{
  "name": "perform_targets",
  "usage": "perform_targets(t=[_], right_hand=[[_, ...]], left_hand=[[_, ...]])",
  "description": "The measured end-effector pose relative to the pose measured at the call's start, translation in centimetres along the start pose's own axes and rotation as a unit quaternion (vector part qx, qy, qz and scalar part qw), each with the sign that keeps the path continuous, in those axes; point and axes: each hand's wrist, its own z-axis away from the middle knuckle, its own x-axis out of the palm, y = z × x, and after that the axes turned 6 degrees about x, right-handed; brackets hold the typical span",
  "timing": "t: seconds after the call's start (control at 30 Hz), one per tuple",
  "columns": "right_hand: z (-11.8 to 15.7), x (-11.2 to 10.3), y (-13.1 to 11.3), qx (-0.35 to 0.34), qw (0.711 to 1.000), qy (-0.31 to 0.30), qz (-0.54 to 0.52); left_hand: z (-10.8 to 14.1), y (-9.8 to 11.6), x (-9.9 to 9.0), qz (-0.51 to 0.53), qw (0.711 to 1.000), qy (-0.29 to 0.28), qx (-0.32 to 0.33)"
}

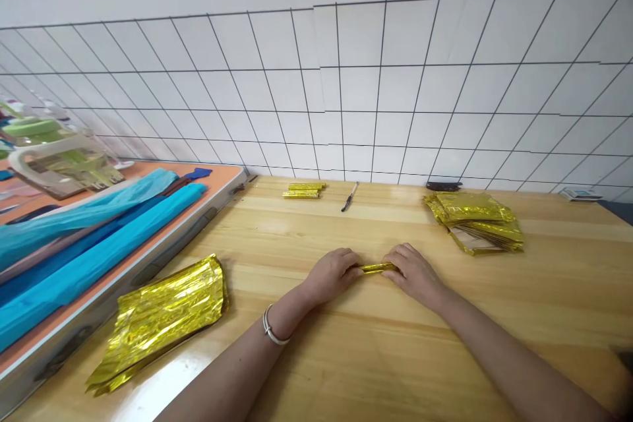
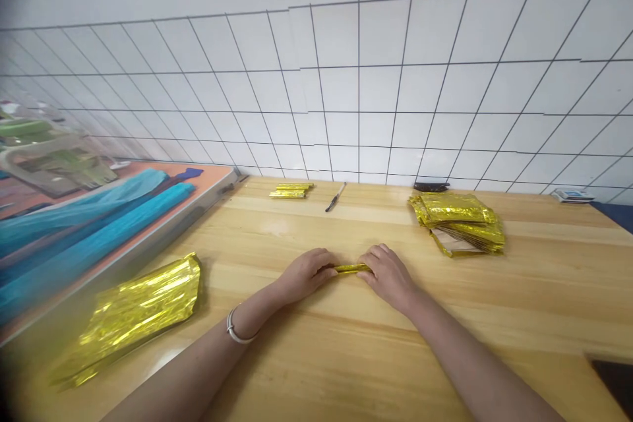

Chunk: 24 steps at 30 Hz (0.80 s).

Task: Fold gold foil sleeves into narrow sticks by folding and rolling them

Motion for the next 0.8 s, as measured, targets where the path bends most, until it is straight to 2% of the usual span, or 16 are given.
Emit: perform_targets(t=[0.2,0.43,0.63,0.8], right_hand=[[-0.5,0.5,0.4,0.004,0.999,-0.016,-0.045],[-1.1,1.3,0.2,0.051,0.997,-0.018,-0.057],[-1.4,1.0,-0.1,0.059,0.997,-0.026,-0.050],[-1.1,0.8,-0.5,0.059,0.995,-0.014,-0.085]], left_hand=[[-0.5,-0.1,0.8,-0.090,0.996,-0.016,-0.018],[-0.9,0.0,1.3,-0.163,0.985,-0.050,-0.025],[-1.2,-0.2,1.2,-0.127,0.991,-0.050,-0.018],[-1.0,-0.3,0.9,-0.065,0.996,-0.046,-0.041]])
